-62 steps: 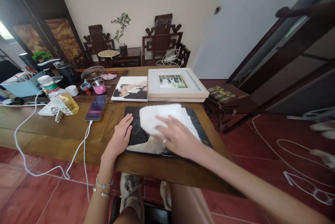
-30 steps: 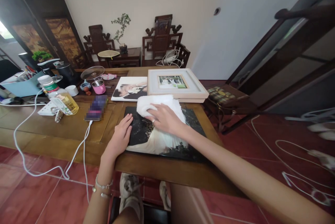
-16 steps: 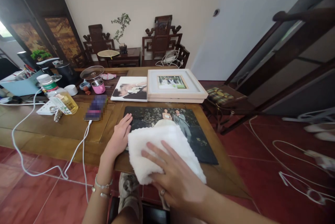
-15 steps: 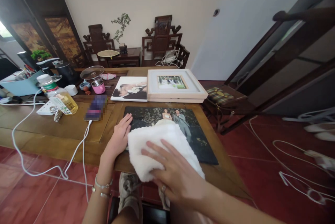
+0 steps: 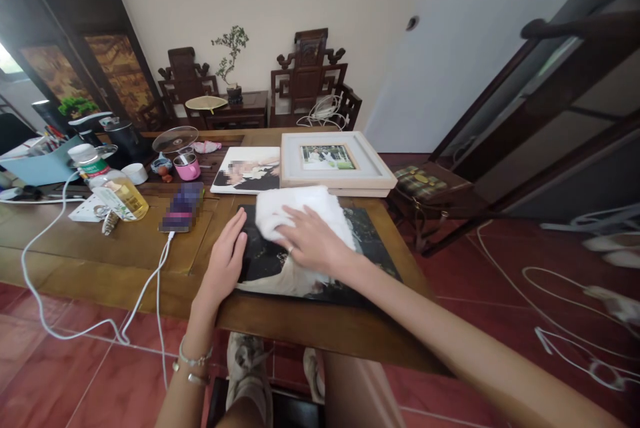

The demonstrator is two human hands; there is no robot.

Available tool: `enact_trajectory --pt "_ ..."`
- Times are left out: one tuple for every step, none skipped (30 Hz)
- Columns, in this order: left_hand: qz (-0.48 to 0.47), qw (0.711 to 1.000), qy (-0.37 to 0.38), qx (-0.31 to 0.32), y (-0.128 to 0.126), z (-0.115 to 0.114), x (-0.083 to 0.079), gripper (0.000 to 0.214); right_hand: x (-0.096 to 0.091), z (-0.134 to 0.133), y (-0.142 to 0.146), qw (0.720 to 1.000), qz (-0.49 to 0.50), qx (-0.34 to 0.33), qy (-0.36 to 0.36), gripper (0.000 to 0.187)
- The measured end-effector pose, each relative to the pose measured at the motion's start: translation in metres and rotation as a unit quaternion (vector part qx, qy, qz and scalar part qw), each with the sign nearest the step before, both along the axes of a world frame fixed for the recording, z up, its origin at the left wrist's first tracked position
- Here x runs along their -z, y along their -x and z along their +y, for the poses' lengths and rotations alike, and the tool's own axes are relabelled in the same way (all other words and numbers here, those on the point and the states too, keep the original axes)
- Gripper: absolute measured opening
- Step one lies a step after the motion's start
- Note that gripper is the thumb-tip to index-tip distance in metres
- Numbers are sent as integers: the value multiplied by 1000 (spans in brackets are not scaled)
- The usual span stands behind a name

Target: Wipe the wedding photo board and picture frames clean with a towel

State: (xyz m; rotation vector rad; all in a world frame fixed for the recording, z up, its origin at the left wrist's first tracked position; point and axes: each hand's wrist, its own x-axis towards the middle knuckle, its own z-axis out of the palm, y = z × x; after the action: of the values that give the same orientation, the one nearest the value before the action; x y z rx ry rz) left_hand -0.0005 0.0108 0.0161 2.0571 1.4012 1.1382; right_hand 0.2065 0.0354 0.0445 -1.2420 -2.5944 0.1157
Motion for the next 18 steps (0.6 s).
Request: enact_trajectory --pt "-19 1000 -6 -7 0 -1 -2 45 0 -8 5 999 -1 -34 2 28" --pt "-33 999 -8 -16 0 -1 -3 46 1 -17 10 997 1 -73 3 27" --pt "-42 999 -6 -24 1 -1 -5 47 2 -28 13 993 5 -114 4 27" --pt "-44 999 -4 -29 1 -2 -5 48 4 -38 14 988 10 -153 4 26" --pt "-41 999 -1 -31 2 -2 -5 48 5 -49 14 983 15 -183 6 26" --pt "-36 999 1 -29 2 -2 -5 48 6 -60 12 979 22 -203 9 24" --pt "-29 999 4 -26 2 -2 -4 48 7 -69 8 976 29 -214 14 23" --pt "-20 1000 6 -20 2 -1 -3 48 7 -78 3 976 36 -216 18 22" --pt "-8 1000 10 -12 2 -1 -2 48 8 -85 -4 976 43 -211 22 23" --pt "7 1000 14 -4 1 -1 -1 47 8 -90 -11 978 51 -199 22 24" --pt "25 1000 19 4 1 -1 1 45 7 -93 -19 981 57 -183 18 26" --pt "44 999 23 11 0 -1 3 43 7 -94 -28 985 61 -161 12 27" --pt "61 998 26 15 0 -1 4 42 8 -93 -35 989 63 -134 3 27" --pt "75 997 28 17 0 -1 5 42 8 -89 -43 992 63 -105 -7 26" --pt "86 996 29 17 0 -1 6 42 9 -84 -48 995 62 -76 -18 26" --pt "92 995 29 18 -1 0 7 41 10 -78 -53 997 60 -49 -26 25" --pt "96 995 29 18 0 0 7 41 11 -70 -56 998 57 -25 -33 25" --pt "99 995 28 18 0 0 7 41 12 -61 -57 998 54 -3 -36 26"
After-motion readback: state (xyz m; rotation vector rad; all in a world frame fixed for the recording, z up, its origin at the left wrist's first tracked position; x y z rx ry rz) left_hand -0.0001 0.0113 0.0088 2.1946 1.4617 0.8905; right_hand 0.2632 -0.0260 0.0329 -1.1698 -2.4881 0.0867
